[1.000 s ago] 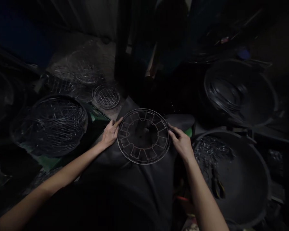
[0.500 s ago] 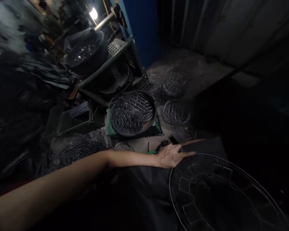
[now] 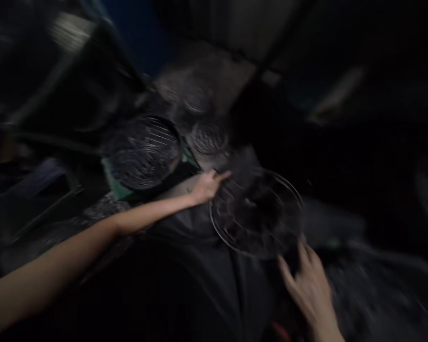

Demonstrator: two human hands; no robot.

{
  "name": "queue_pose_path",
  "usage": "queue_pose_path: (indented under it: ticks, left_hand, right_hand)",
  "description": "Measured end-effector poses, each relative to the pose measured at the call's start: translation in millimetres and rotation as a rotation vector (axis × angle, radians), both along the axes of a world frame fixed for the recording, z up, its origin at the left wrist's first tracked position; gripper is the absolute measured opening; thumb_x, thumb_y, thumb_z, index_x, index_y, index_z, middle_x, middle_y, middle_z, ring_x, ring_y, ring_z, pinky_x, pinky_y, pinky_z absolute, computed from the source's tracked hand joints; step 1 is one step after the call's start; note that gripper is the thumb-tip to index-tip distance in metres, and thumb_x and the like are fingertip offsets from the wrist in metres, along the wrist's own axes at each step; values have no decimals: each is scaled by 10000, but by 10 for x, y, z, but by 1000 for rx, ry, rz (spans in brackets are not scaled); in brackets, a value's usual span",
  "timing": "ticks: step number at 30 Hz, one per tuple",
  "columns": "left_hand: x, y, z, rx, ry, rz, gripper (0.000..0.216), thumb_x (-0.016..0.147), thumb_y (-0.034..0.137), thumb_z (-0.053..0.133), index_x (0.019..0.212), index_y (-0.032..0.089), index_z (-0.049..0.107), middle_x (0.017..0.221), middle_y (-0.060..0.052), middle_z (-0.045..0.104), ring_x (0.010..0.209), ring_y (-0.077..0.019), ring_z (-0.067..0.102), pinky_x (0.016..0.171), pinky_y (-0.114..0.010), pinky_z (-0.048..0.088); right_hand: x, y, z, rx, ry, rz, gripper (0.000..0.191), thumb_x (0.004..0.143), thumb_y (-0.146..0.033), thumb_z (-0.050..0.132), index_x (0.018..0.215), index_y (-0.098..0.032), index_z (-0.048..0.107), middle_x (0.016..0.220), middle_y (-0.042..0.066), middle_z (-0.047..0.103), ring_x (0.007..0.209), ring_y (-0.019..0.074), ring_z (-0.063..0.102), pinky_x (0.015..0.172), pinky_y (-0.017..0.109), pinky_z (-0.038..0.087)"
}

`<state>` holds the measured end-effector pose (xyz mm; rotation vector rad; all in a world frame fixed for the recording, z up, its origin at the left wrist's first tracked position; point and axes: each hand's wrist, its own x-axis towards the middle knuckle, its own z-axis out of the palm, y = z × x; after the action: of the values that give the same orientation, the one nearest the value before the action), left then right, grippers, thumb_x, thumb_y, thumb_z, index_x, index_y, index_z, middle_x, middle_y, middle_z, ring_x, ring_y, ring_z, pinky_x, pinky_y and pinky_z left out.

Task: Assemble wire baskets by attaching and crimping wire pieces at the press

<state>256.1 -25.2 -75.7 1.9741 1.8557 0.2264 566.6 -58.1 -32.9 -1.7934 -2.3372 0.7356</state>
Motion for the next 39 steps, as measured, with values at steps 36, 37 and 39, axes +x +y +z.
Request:
queue_pose_path:
  ticks: [36,37,39]
  left_hand:
    - [-15,176,-273,-68,-271,-12,540,943,510,166,1393,250,313,1115,-82,416,1184,-316,426,976,-472,309]
    - [-11,188,-271,-77,-277,-11,531,942,501,191,1392,248,314,1122,-84,419,1182,-314,425,982,-466,307]
    - [0,208,-267,-88,-284,-14,513,943,475,229,1394,245,312,1127,-85,427,1171,-303,431,988,-455,306]
  right_hand:
    - [-647,-775,-171,-198,-224,-485,1329,583,-770,612,1431,-100,-163,1463,282,65,1356,453,65,1035,656,98]
    - [-664,-776,-206,-195,-237,-500,1329,582,-773,609,1432,-100,-159,1464,284,66,1356,454,62,1031,665,84]
    - [-687,-768,-277,-198,-257,-535,1320,584,-776,601,1437,-76,-123,1466,299,57,1355,460,62,1027,675,56]
